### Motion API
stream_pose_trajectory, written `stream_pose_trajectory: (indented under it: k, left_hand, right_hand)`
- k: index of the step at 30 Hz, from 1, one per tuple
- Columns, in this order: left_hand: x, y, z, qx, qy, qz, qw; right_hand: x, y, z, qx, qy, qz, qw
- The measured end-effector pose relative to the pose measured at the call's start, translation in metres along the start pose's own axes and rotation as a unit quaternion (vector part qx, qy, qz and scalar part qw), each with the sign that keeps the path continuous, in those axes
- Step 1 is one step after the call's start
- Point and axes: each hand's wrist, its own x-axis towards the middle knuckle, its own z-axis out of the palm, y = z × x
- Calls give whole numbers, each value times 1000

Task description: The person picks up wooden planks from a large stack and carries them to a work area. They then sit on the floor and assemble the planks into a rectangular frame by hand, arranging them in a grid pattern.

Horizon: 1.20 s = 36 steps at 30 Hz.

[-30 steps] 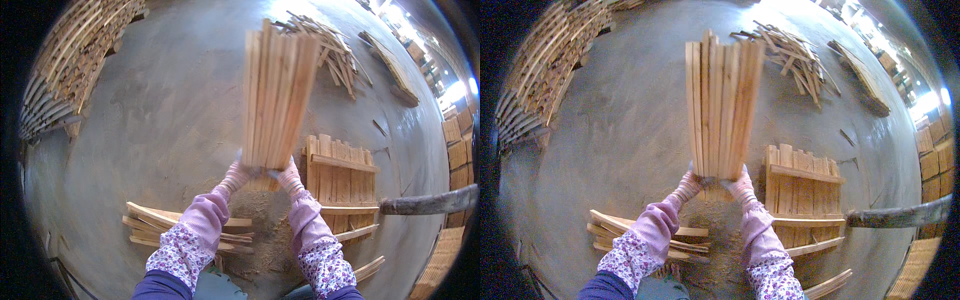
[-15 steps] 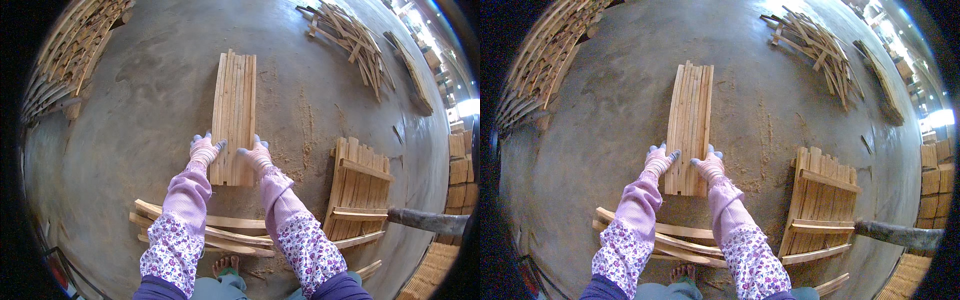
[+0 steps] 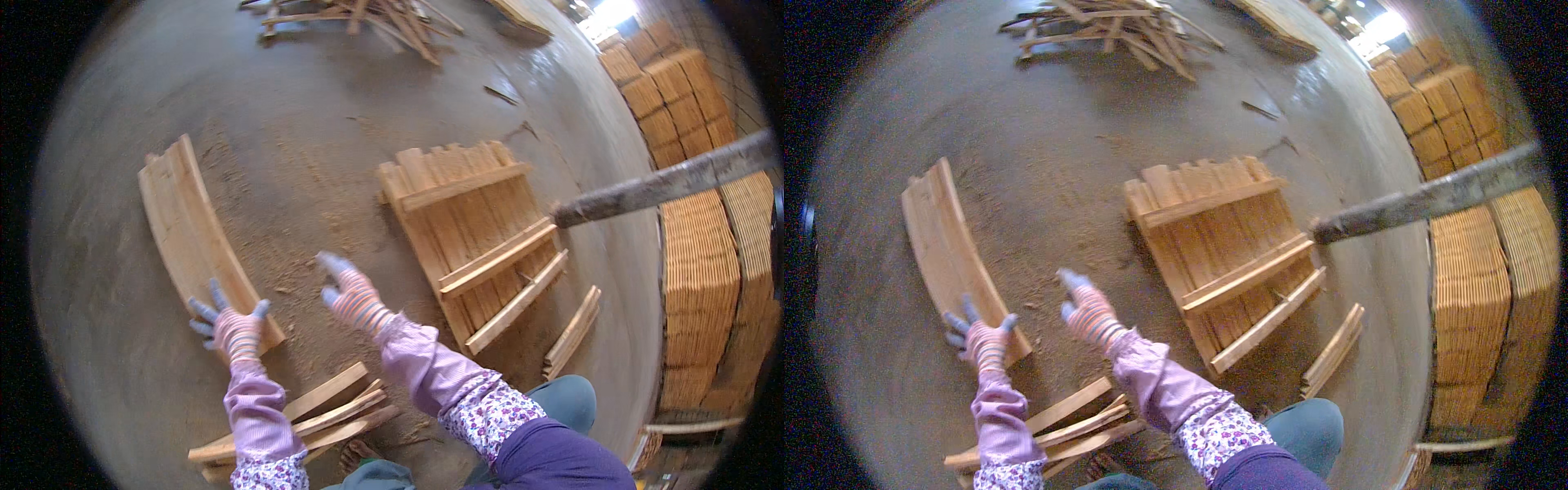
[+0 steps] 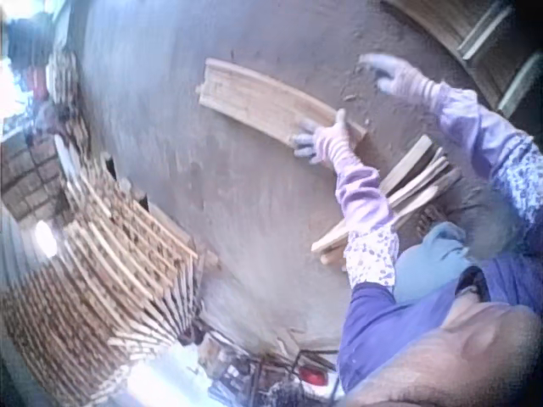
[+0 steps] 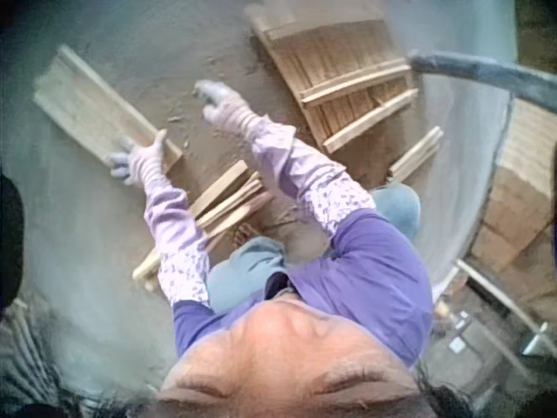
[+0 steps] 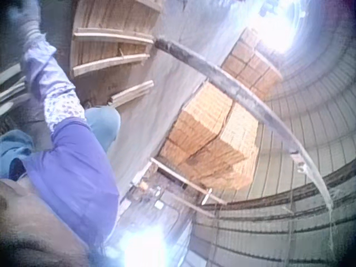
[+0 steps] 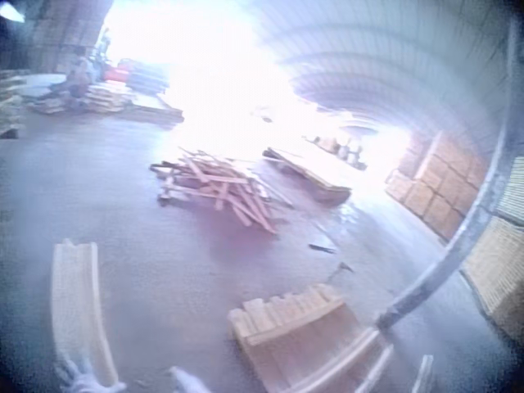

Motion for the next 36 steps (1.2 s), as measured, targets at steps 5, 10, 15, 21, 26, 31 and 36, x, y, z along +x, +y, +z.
stream_pose_trajectory:
  k: [5,10,15,21,26,31,36]
  left_hand:
    - [65,0,9,-64,126,25,990]
    - [155,27,-2,-32,105,30,994]
    - [203,-6,3,-34,148,36,988]
    - [155,44,-1,59,131,82,986]
    - [0,139,26,-128,251,546,789]
    - [-248,221,101,-200,-424,531,705]
    - [-285,245,117,-225,-531,469,669]
  right_hand:
    - [65,4,-161,-267,125,215,931]
    - [108,55,-210,-291,-9,386,875]
    - [80,69,-188,-163,112,385,902]
    - [-70,105,-252,52,438,173,881]
    - [-144,106,-293,367,294,269,841]
    - [-184,105,-281,387,296,303,819]
    - [-201,108,-277,561,301,245,732]
